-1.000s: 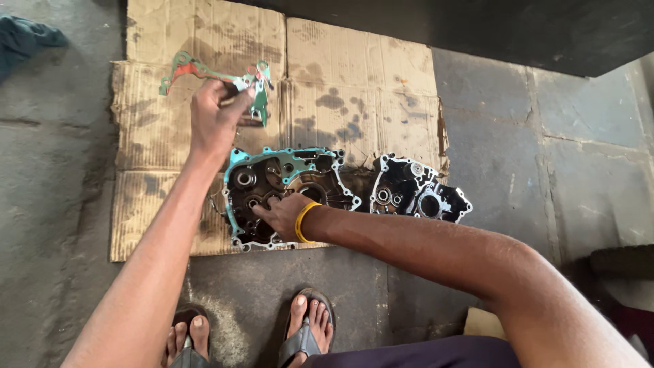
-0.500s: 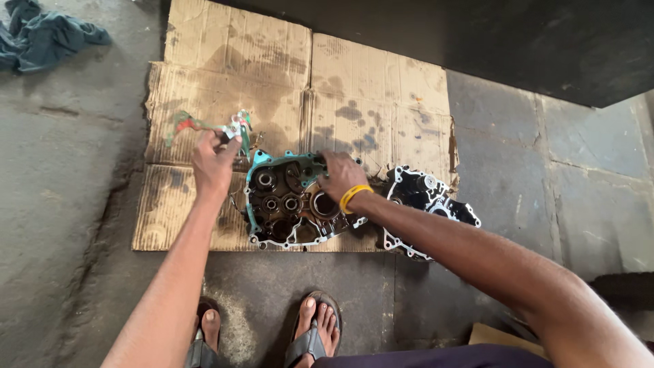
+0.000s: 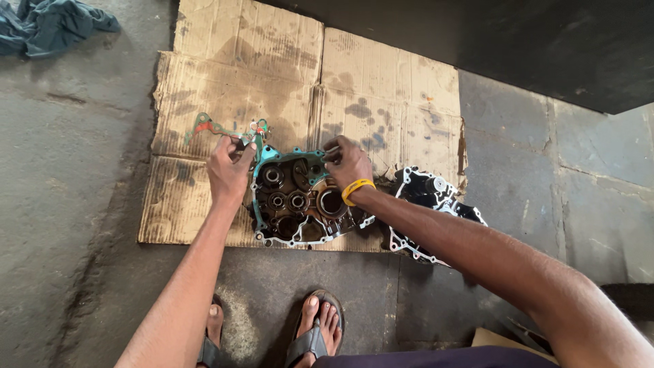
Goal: The person removes a gasket from a disassembled engine casing and cleans the internal surfaces by hand. They then place a new gasket onto the casing and continue to clean and inspect the components.
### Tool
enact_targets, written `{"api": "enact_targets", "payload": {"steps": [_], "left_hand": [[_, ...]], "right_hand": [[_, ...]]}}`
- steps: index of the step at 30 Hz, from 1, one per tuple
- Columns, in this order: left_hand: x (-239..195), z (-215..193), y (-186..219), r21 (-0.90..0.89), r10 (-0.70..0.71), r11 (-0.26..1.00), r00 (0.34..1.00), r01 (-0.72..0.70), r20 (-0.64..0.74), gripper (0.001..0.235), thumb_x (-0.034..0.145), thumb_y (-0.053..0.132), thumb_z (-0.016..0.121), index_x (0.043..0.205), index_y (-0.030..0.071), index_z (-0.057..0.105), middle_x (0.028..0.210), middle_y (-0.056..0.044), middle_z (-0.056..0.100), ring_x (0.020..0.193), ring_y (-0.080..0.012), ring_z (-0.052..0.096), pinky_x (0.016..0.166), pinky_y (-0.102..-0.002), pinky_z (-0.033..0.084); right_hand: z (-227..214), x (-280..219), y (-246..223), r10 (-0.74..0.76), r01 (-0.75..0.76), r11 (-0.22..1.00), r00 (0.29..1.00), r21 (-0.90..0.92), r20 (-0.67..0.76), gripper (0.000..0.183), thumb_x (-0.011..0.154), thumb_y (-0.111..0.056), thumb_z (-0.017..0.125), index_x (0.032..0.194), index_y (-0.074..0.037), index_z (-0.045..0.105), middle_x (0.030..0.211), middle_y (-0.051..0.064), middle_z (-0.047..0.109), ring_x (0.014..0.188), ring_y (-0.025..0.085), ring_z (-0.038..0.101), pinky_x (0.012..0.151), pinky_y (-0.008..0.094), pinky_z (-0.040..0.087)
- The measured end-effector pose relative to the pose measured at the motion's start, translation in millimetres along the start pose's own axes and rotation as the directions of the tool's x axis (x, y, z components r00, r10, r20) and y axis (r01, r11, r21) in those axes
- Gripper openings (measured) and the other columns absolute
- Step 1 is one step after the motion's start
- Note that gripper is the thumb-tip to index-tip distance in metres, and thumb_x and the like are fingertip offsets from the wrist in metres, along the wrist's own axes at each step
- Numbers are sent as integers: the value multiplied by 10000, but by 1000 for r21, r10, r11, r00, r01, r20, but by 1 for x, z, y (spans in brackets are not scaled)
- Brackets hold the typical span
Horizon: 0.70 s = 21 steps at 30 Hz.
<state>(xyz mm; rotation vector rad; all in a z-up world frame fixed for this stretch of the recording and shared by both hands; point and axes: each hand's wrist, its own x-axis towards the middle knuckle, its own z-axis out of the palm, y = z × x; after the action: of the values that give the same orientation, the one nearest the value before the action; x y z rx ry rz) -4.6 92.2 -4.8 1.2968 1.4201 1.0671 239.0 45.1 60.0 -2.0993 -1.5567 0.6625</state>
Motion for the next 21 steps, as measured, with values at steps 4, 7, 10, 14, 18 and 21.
{"api": "enact_targets", "payload": {"steps": [4, 7, 10, 14, 18, 21], "left_hand": [[-4, 1, 0, -11, 15, 1000, 1000, -15, -15, 290, 928, 308, 757, 975, 41, 656, 846, -105, 738, 713, -162, 666, 654, -338, 511], [-4, 0, -1, -37, 41, 998, 999, -41, -6, 275, 934, 293, 753, 977, 43, 648, 868, -95, 740, 744, -145, 702, 682, -319, 549], [-3, 1, -1, -46, 6, 999, 1000, -6, 6, 250, 930, 266, 746, 977, 44, 641, 882, -91, 743, 728, -145, 700, 654, -320, 540], [-3, 1, 0, -38, 20, 999, 1000, -20, -2, 247, 937, 239, 750, 978, 25, 634, 874, -95, 742, 733, -139, 705, 666, -309, 543], [-7, 0, 0, -43, 53, 998, 998, -54, -17, 239, 941, 216, 740, 998, 9, 635, 869, -95, 737, 733, -136, 689, 673, -309, 530], [-7, 0, 0, -54, 48, 997, 999, -50, -23, 238, 944, 209, 737, 1005, 4, 632, 866, -91, 736, 732, -133, 677, 671, -308, 517]], "right_hand": [[5, 15, 13, 161, -161, 987, 987, 14, 21, 368, 753, -45, 779, 1096, -97, 658, 968, 73, 797, 821, 169, 790, 716, 286, 657], [9, 25, 22, 203, -201, 979, 974, -29, 97, 378, 771, -74, 834, 1098, -53, 645, 957, 123, 778, 817, 202, 772, 722, 326, 634], [11, 35, 30, 176, -187, 980, 974, 65, 142, 371, 735, -80, 814, 1074, -75, 664, 957, 99, 786, 797, 164, 795, 710, 313, 631], [8, 44, 33, 111, -101, 993, 978, -69, 174, 400, 709, -97, 886, 1050, -55, 681, 955, 120, 781, 827, 181, 775, 743, 308, 639], [6, 44, 22, 114, -90, 986, 977, -138, 178, 429, 676, -88, 904, 1028, -59, 660, 969, 101, 765, 824, 196, 760, 740, 322, 622], [5, 46, 10, 265, -225, 951, 947, -212, 182, 427, 710, -119, 884, 1060, -106, 640, 960, 102, 761, 801, 218, 755, 709, 351, 615]]}}
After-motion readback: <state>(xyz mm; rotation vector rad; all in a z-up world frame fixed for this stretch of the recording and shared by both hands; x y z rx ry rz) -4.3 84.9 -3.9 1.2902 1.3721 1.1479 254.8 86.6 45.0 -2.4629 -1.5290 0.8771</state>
